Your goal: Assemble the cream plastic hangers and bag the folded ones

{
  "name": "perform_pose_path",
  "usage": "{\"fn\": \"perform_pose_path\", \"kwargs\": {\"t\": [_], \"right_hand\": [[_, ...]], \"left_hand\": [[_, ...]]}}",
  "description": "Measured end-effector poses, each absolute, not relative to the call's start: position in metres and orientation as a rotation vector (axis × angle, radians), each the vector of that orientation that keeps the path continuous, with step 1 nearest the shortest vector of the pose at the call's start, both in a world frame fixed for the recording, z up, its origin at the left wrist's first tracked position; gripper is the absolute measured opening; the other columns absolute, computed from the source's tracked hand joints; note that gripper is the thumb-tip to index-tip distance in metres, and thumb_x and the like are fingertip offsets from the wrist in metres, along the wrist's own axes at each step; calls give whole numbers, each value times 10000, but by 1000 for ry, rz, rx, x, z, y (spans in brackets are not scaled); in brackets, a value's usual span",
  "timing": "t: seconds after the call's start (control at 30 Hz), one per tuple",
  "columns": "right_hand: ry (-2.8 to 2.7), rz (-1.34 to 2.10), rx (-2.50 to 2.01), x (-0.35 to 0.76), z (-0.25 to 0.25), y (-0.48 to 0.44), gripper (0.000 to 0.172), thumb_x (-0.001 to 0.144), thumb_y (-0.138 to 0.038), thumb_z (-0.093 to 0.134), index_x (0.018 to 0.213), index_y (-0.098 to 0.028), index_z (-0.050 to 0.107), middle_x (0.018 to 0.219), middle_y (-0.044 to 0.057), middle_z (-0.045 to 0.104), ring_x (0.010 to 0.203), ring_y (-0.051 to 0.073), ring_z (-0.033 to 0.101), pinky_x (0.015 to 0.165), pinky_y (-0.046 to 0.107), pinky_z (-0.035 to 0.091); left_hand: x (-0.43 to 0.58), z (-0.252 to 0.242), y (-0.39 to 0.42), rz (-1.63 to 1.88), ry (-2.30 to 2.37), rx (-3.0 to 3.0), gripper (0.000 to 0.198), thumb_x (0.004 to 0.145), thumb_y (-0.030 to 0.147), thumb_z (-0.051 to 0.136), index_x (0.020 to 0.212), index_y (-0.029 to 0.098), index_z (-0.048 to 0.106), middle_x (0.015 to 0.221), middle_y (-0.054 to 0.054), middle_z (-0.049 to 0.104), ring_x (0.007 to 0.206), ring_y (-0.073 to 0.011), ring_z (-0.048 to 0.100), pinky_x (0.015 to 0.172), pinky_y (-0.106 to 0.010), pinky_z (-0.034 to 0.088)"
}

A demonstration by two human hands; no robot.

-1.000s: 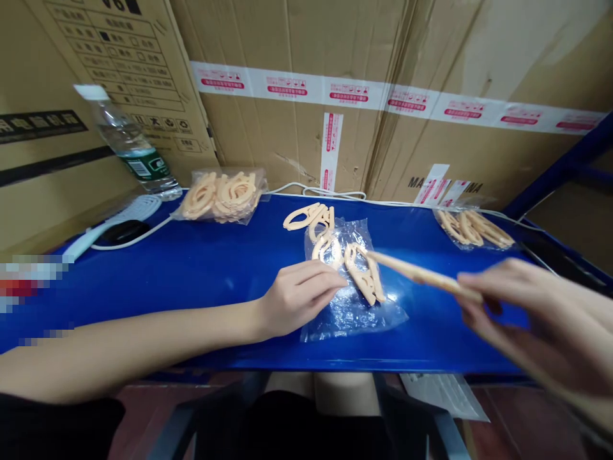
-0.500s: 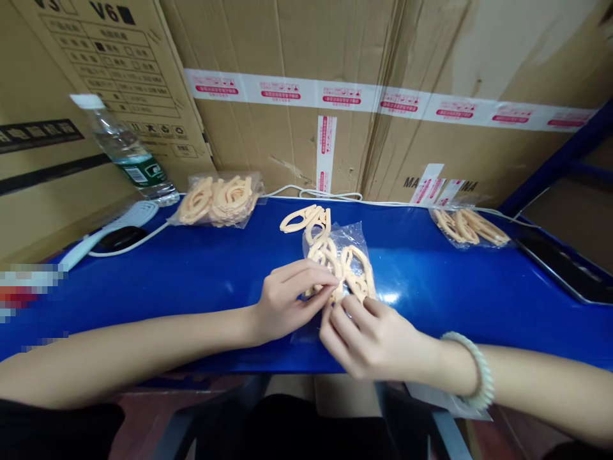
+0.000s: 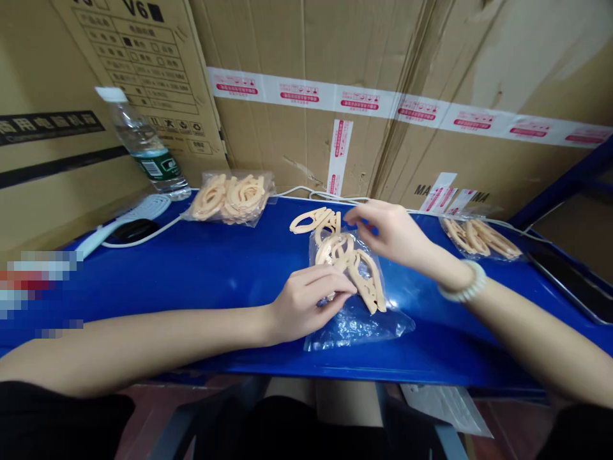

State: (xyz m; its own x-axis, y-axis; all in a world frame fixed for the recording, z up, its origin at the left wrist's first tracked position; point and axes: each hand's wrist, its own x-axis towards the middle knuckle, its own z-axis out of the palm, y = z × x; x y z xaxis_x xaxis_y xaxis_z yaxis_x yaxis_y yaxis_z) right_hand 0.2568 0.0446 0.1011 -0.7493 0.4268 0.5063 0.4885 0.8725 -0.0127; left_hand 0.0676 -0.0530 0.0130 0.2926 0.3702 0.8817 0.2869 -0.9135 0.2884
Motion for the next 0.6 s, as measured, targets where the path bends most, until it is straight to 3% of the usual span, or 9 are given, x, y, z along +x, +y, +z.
{"fn": "perform_pose_path", "kwargs": {"t": [0.13,0.2,0.3,0.5,0.6], "right_hand": [[-2941,-34,-679,236,82,127,537,765,55,496,1245,-112,669,1257,153,706,1193,259,634,1051,400,473],[-3012,8,-636,229,72,148,589,730,78,514,1259,-128,674,1286,137,704,1211,239,632,1051,372,482],[-3028,29,-601,228,65,161,534,778,50,525,1255,-133,681,1266,135,712,1189,227,643,1028,366,499],[-3044,103,-729,262,72,172,407,754,-39,624,1133,-143,727,1065,96,774,915,214,716,830,316,557],[-3018,134,-823,285,77,169,401,788,-99,634,1180,-142,707,1098,97,774,918,218,727,813,312,556]], "left_hand": [[68,13,-54,1702,569,2514,166,928,41,589,990,166,678,864,-52,750,822,-154,720,765,-278,615],[69,14,-54,1691,557,2530,169,928,42,577,987,163,680,855,-56,747,806,-156,719,752,-281,618],[68,15,-54,1688,547,2524,167,932,46,566,981,160,678,854,-61,743,794,-155,713,749,-287,620],[66,14,-52,1676,546,2493,153,935,40,582,975,159,671,860,-62,742,801,-150,708,758,-279,613],[66,14,-52,1674,547,2485,145,926,27,594,970,142,671,849,-67,740,802,-155,710,753,-280,610]]}}
